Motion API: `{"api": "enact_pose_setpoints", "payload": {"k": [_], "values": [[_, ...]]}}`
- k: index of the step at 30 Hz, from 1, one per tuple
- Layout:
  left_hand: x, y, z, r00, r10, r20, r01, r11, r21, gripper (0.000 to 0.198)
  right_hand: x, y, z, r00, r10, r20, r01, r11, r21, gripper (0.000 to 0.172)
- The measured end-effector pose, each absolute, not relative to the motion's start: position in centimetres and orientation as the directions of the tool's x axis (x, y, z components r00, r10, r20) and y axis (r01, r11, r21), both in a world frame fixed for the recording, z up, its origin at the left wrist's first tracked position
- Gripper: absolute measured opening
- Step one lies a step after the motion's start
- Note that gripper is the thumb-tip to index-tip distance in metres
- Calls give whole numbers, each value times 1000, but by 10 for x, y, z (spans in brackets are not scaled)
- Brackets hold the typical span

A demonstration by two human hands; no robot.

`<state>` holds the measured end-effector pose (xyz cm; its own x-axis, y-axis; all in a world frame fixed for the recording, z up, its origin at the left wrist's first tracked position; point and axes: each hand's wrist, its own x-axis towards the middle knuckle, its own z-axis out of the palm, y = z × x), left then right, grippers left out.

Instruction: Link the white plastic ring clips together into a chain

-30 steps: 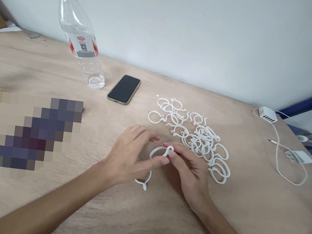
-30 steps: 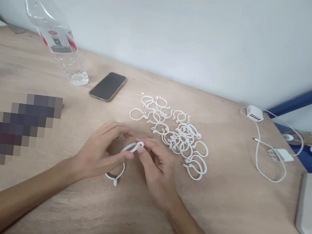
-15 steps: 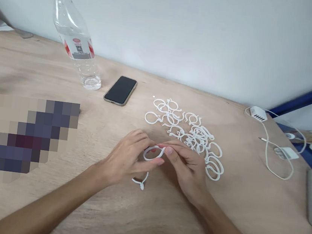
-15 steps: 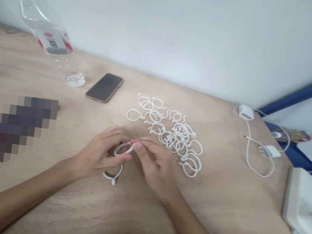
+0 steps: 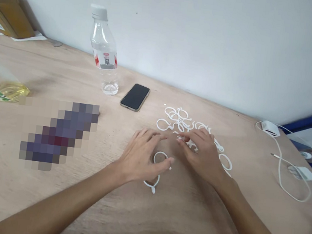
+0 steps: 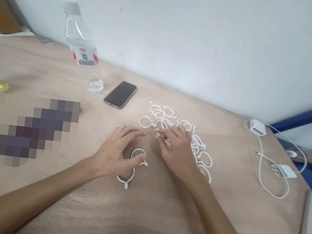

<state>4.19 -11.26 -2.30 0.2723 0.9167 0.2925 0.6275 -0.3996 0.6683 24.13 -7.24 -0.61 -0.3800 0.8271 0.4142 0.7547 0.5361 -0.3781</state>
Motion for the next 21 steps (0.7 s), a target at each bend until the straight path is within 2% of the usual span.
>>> {"api": "enact_pose_setpoints", "payload": {"k": [1, 3, 4, 6, 8, 11, 16, 21], "values": [[42, -112, -23, 264, 920, 289, 618, -392, 682, 49, 238, -78, -2, -312, 858, 409, 700, 498, -512, 14], [40, -111, -23, 273, 917, 292, 573, -399, 716, 48, 230, -91, 3, -196, 932, 305, 521, 363, -773, 20], [40, -111, -23, 284, 912, 296, 539, -407, 738, 44, 226, -97, 3, -172, 958, 229, 412, 281, -867, 23], [38, -110, -22, 304, 904, 300, 464, -415, 783, 36, 219, -109, -1, -183, 978, 102, 212, 140, -967, 26], [37, -110, -21, 324, 899, 294, 413, -414, 811, 43, 214, -117, -10, -194, 981, 31, 83, 48, -995, 26], [36, -108, -19, 371, 892, 258, 412, -408, 815, 55, 210, -121, -20, -194, 981, -32, -7, -34, -999, 20], [37, -107, -18, 480, 861, 167, 515, -430, 741, 50, 207, -122, -20, -211, 975, -71, -36, -81, -996, 18], [39, -107, -21, 460, 866, 198, 539, -449, 712, 48, 204, -123, -14, -122, 992, -41, -7, -42, -999, 16]]}}
